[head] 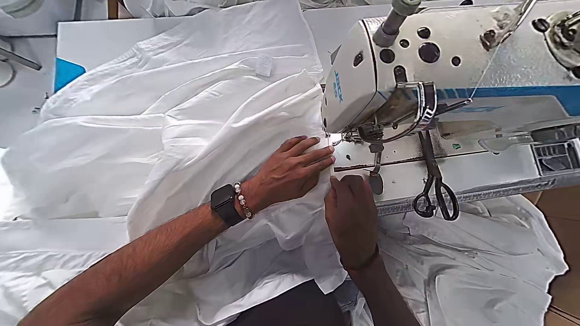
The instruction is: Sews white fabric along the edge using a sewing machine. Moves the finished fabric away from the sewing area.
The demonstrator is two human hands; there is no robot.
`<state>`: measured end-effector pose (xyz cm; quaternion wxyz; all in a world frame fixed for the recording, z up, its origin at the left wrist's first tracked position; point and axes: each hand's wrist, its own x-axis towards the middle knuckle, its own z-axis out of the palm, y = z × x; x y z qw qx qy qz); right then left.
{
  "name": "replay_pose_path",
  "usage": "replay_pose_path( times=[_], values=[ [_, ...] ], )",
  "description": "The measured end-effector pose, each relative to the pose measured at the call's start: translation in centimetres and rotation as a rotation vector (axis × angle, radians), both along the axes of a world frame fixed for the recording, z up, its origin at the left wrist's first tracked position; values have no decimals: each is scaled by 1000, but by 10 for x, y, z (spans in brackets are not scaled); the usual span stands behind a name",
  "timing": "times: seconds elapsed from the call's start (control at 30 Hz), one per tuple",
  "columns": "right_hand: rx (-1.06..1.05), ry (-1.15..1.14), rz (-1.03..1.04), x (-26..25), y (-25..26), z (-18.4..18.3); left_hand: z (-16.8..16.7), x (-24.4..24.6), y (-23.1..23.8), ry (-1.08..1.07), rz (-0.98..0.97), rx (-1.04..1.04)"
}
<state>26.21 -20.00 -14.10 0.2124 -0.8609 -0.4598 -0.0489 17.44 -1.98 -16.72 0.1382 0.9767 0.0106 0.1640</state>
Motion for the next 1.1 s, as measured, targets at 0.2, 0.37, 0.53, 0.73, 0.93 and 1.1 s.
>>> replay_pose_path(
  times=[0.2, 0.37, 0.53, 0.73, 0.93, 1.1],
  values=[
    [139, 50, 4, -69, -68, -37, -1, -15, -12, -2, -22, -23],
    [237, 42, -135, -52, -98, -40, 0, -13, -12, 6, -10, 4],
    [235, 108, -73, -42, -113, -8, 4, -13, -8, 22, -28, -4],
    [96, 15, -56, -70, -71, -61, 4, -13, -8, 22, -18, 29],
    [199, -30, -140, -31, -109, -14, 3, -13, -10, 11, 2, 22],
    [-312, 338, 68, -24, -113, 0, 4, -14, -10, 22, -22, 17]
  ],
)
